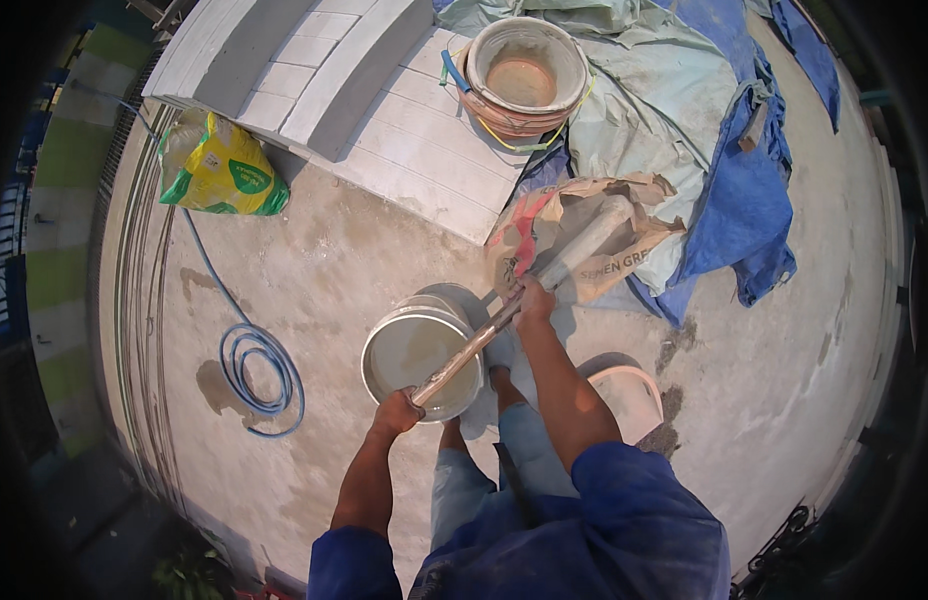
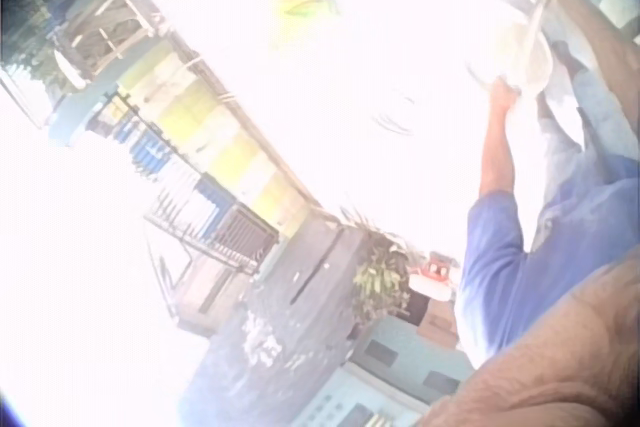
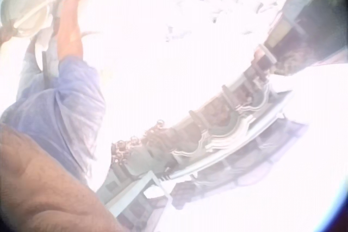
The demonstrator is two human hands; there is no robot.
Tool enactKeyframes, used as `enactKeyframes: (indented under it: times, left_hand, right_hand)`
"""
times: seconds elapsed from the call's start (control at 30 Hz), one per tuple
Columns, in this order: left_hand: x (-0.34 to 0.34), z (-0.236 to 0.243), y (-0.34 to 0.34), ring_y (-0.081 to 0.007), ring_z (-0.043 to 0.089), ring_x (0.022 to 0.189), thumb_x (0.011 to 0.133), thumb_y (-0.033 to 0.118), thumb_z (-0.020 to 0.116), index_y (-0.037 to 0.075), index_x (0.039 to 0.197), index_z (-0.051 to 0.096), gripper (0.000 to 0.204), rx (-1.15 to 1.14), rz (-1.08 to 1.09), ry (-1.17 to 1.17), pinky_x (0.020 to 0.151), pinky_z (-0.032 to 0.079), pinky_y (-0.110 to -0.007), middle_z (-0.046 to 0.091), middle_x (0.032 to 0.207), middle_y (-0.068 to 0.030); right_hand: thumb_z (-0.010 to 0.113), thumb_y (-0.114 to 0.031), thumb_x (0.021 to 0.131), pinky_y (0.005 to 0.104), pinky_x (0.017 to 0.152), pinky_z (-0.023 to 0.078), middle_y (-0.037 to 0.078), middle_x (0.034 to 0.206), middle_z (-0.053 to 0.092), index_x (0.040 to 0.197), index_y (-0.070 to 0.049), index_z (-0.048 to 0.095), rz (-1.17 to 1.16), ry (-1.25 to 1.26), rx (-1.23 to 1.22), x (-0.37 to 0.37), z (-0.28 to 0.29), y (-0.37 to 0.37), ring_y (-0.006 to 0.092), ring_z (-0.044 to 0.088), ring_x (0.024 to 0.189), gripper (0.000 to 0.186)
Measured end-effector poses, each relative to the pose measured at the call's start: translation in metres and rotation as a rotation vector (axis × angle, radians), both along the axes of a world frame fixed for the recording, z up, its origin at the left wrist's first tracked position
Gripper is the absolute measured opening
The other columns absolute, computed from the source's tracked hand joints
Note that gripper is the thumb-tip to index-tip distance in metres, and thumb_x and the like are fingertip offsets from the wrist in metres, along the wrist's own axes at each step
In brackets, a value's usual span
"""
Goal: The person scoops cement from a bag into a basin, then uses a hoe to mix the cement with sand and water on the floor. The person repeatedly adds cement and mixes the materials until a consistent mixture is formed.
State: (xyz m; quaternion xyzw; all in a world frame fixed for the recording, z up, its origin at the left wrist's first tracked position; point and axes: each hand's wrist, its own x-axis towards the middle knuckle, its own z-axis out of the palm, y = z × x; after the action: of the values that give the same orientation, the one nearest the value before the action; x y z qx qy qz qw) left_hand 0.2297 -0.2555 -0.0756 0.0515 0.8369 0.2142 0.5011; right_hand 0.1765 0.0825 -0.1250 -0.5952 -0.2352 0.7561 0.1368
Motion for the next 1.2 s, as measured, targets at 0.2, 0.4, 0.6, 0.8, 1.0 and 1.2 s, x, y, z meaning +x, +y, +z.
enactKeyframes:
  times: [0.2,0.4,0.6,0.8,1.0,1.2]
  left_hand:
    - [-0.009,-0.018,0.033,-0.0411,0.066,0.092,0.072,0.026,0.069,0.003,0.104,0.066,0.039,-0.013,-0.028,-0.021,0.081,0.052,-0.045,0.068,0.093,-0.0257]
    - [0.051,0.063,0.048,-0.0161,0.062,0.068,0.074,0.028,0.080,0.004,0.096,0.063,0.037,0.157,0.246,-0.611,0.063,0.052,-0.033,0.064,0.080,-0.0080]
    - [0.095,0.089,0.057,-0.0276,0.066,0.084,0.076,0.036,0.078,-0.003,0.108,0.059,0.054,0.091,0.287,-0.503,0.077,0.052,-0.039,0.066,0.090,-0.0171]
    - [0.085,0.122,0.063,-0.0297,0.067,0.089,0.077,0.037,0.077,-0.002,0.111,0.059,0.055,0.042,0.234,-0.454,0.079,0.051,-0.040,0.067,0.093,-0.0203]
    - [0.094,0.109,0.044,-0.0362,0.067,0.096,0.077,0.040,0.078,-0.003,0.114,0.059,0.060,0.001,0.269,-0.499,0.084,0.051,-0.043,0.067,0.101,-0.0262]
    - [0.069,0.156,0.075,-0.0409,0.066,0.098,0.078,0.040,0.076,-0.008,0.121,0.054,0.068,-0.072,0.219,-0.541,0.085,0.051,-0.045,0.066,0.103,-0.0300]
  right_hand:
    - [0.060,-0.007,0.081,0.0406,0.048,0.046,0.007,0.062,0.049,0.077,-0.003,0.055,0.051,-0.114,-0.054,-0.007,-0.032,0.034,0.0225,0.050,0.049,0.007]
    - [0.060,-0.009,0.081,0.0428,0.049,0.049,0.009,0.062,0.049,0.078,-0.003,0.055,0.426,-0.330,-0.006,0.020,-0.037,0.034,0.0243,0.054,0.051,0.008]
    - [0.059,-0.011,0.080,0.0427,0.045,0.049,0.009,0.061,0.050,0.076,-0.003,0.053,0.580,-0.358,-0.029,0.029,-0.046,0.033,0.0243,0.054,0.049,0.010]
    - [0.057,-0.013,0.082,0.0417,0.046,0.049,0.009,0.061,0.051,0.076,-0.003,0.053,0.585,-0.324,-0.056,0.030,-0.036,0.025,0.0236,0.054,0.050,0.013]
    - [0.059,-0.013,0.081,0.0410,0.045,0.049,0.009,0.061,0.051,0.076,-0.003,0.053,0.569,-0.349,-0.095,0.039,-0.045,0.011,0.0226,0.053,0.049,0.012]
    - [0.058,-0.011,0.081,0.0402,0.048,0.050,0.008,0.065,0.052,0.079,-0.005,0.054,0.522,-0.391,-0.148,0.047,-0.039,0.019,0.0212,0.053,0.051,0.008]
